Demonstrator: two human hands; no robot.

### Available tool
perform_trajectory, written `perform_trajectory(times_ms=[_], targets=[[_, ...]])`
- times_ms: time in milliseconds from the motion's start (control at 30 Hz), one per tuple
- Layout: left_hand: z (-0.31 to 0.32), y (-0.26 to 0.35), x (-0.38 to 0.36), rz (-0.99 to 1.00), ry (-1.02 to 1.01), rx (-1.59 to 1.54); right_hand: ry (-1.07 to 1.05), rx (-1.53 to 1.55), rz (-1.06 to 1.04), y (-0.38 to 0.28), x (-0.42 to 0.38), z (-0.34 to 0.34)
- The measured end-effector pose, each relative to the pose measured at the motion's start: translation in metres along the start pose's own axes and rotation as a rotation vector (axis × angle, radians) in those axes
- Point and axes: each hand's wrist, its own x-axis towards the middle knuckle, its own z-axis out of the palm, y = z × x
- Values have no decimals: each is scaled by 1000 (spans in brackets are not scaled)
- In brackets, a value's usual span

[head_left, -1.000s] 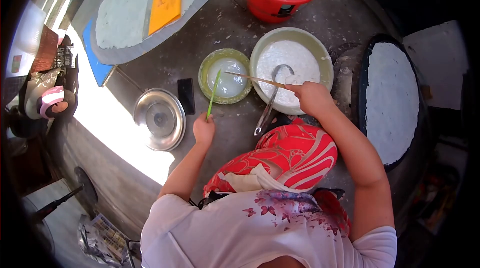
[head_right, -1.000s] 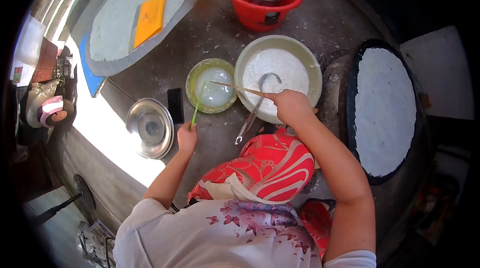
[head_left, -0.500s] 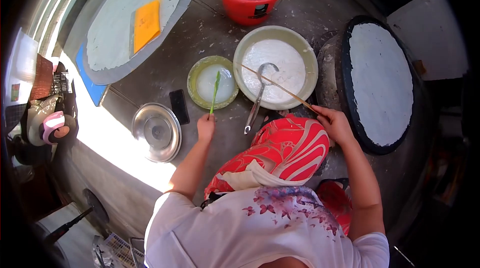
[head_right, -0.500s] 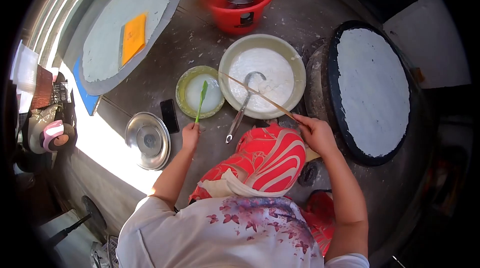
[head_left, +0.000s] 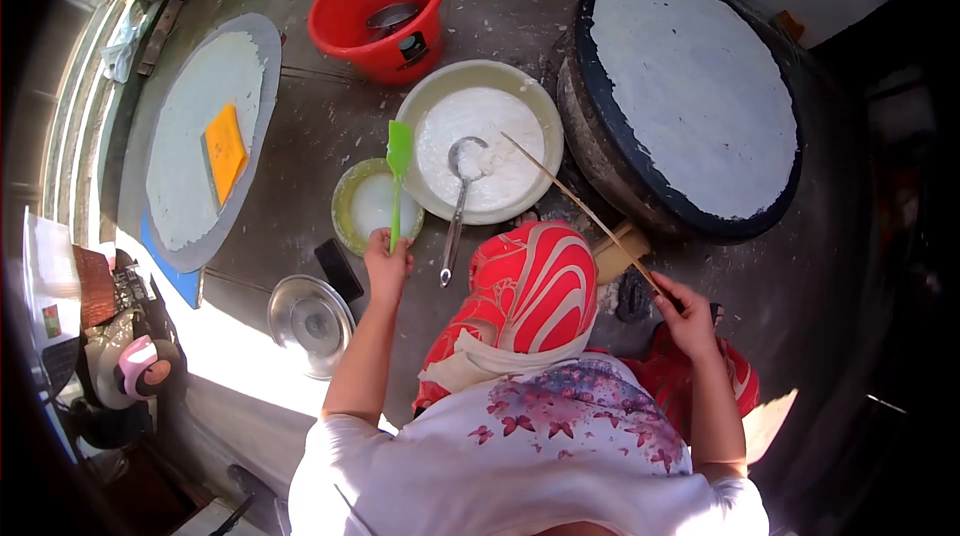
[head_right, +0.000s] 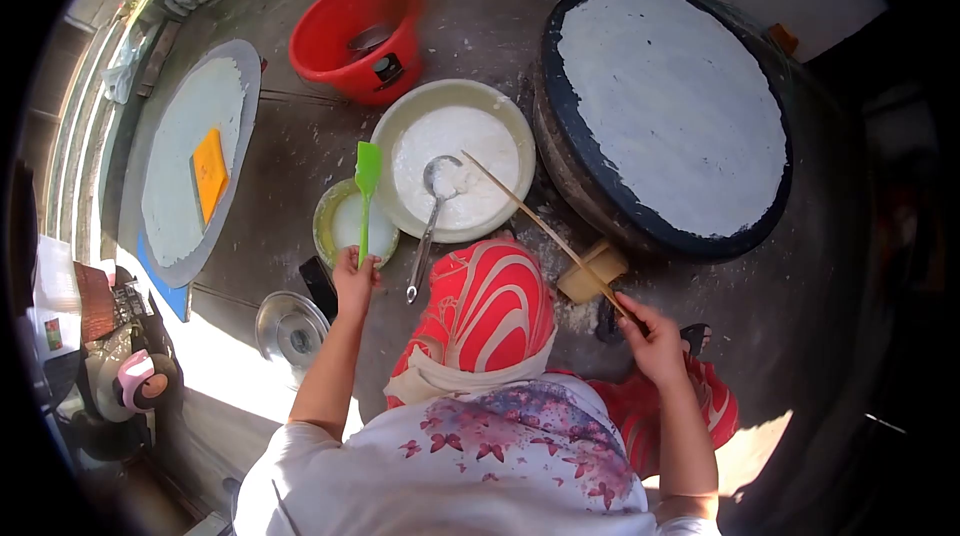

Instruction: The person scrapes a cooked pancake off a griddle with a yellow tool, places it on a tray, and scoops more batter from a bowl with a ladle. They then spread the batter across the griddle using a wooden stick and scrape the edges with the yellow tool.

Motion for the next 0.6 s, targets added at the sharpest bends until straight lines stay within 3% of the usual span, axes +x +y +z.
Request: perform_trajectory(times_ms=[67, 133, 200, 300, 367, 500, 600], targets=[[22, 28, 19, 402, 8, 636, 42, -13, -23, 1, -2, -5], [53, 66, 35, 733, 39, 829, 80, -32, -44, 2, 0, -11], [89, 109, 50, 636, -41, 1069, 143, -50, -101, 1, 4, -13], [137, 135, 84, 718, -50, 1257, 186, 11, -106, 0, 8, -15], [166, 137, 106, 915, -71, 1342, 220, 97, -103, -4, 9, -12], [219, 155, 117, 943, -180, 1478, 256, 251, -103, -5, 10, -14], [243, 165, 129, 994, -124, 1579, 266, 241, -98, -10, 13, -16]])
